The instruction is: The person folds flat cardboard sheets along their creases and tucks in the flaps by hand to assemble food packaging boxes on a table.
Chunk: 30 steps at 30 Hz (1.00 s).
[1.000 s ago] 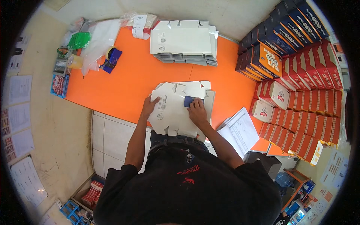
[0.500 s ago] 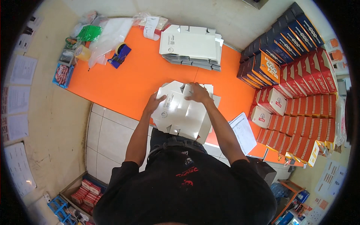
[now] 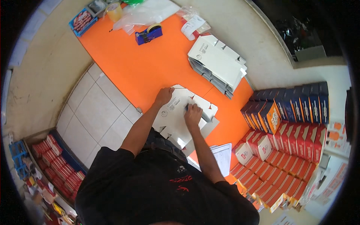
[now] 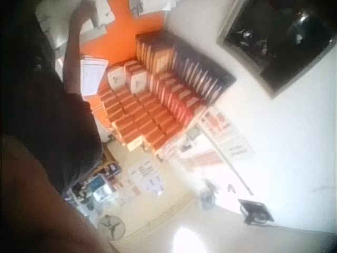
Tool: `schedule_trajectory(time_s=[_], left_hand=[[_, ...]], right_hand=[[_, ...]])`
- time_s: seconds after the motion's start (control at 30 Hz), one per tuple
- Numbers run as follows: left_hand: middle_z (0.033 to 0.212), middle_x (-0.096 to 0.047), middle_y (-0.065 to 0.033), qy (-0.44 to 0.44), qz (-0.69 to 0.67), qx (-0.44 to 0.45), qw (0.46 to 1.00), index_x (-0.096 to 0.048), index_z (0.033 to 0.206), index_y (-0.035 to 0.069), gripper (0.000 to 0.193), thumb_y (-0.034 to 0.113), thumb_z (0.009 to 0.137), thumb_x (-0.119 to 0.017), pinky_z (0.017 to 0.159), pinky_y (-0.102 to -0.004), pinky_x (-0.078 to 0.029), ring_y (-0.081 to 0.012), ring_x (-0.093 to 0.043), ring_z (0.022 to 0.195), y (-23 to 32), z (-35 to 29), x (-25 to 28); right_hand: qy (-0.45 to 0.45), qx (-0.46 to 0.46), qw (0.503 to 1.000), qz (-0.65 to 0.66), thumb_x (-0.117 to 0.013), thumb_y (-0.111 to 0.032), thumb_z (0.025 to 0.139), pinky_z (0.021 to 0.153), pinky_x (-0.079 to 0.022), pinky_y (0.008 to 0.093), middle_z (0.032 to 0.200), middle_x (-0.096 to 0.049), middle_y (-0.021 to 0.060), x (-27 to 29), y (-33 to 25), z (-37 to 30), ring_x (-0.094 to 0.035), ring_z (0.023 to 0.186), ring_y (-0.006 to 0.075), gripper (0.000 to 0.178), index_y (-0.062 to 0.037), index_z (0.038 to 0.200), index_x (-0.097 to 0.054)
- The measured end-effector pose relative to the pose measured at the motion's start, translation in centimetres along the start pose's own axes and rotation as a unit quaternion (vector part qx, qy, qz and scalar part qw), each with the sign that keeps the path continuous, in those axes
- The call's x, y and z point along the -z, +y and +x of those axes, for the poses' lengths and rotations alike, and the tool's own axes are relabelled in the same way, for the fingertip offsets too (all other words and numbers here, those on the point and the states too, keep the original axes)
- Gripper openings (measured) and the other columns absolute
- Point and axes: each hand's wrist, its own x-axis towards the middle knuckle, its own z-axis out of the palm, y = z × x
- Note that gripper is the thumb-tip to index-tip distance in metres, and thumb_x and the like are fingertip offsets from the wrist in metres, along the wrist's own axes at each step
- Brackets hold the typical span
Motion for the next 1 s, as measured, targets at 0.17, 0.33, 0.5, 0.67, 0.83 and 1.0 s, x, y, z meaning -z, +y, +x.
schedule_trajectory(time_s=[0.17,0.33,0.5,0.67,0.83,1.0], left_hand=[[0.083,-0.062,-0.0262,0.034,-0.013,-0.005,0.999,-0.062,0.082,-0.003,0.045,0.035,0.096,-0.04,0.075,-0.0488,-0.045,-0.0419,-0.06,0.082,-0.3,0.0,-0.3],[0.081,-0.062,-0.0228,0.006,-0.108,-0.058,0.993,-0.061,0.086,-0.001,0.045,0.038,0.097,-0.04,0.071,-0.0436,-0.046,-0.0352,-0.06,0.075,-0.6,-1.1,0.4],[0.082,-0.063,-0.0209,-0.02,-0.168,-0.106,0.98,-0.06,0.09,-0.001,0.045,0.038,0.098,-0.039,0.074,-0.041,-0.046,-0.0326,-0.06,0.078,0.8,-2.2,0.7],[0.089,-0.065,-0.0213,-0.023,-0.082,-0.06,0.995,-0.062,0.097,0.0,0.046,0.039,0.099,-0.037,0.079,-0.0418,-0.046,-0.0339,-0.062,0.086,0.4,-1.3,0.4],[0.092,-0.065,-0.0231,0.0,-0.152,-0.041,0.988,-0.062,0.1,-0.001,0.048,0.038,0.099,-0.035,0.081,-0.0428,-0.046,-0.0365,-0.061,0.087,-1.1,-1.0,-0.6],[0.092,-0.064,-0.0237,-0.013,-0.119,-0.046,0.992,-0.062,0.097,-0.001,0.048,0.037,0.099,-0.033,0.081,-0.043,-0.046,-0.0366,-0.061,0.087,-1.7,-0.4,-0.9]], right_hand=[[0.078,0.072,0.994,-0.011,-0.065,-0.031,0.079,0.099,-0.035,0.0484,0.099,-0.053,0.0176,1.7,-2.8,-2.4,-0.052,0.097,0.0348,0.037,0.0023,0.093,-0.058],[-0.157,-0.12,0.974,0.113,-0.067,-0.043,0.078,0.087,-0.041,0.0487,0.108,-0.053,0.0183,4.7,-0.6,2.5,-0.053,0.102,0.0357,0.054,0.0022,0.106,-0.058],[-0.071,-0.013,0.983,0.169,-0.072,-0.037,0.076,0.072,-0.049,0.0393,0.096,-0.061,0.0171,4.0,1.6,8.5,-0.062,0.084,0.028,0.055,0.0009,0.112,-0.056],[-0.251,-0.08,0.91,0.321,-0.074,-0.023,0.075,0.071,-0.051,0.0363,0.092,-0.065,0.0179,0.8,2.5,10.1,-0.064,0.083,0.0274,0.042,0.0014,0.105,-0.057],[-0.19,-0.076,0.933,0.296,-0.075,-0.02,0.071,0.083,-0.047,0.0412,0.097,-0.064,0.0227,1.6,0.4,9.9,-0.062,0.093,0.0355,0.036,0.0025,0.094,-0.058],[-0.222,-0.094,0.927,0.286,-0.074,-0.017,0.072,0.084,-0.047,0.0409,0.096,-0.065,0.0215,1.3,0.3,10.2,-0.062,0.094,0.0351,0.035,0.0004,0.097,-0.058]])
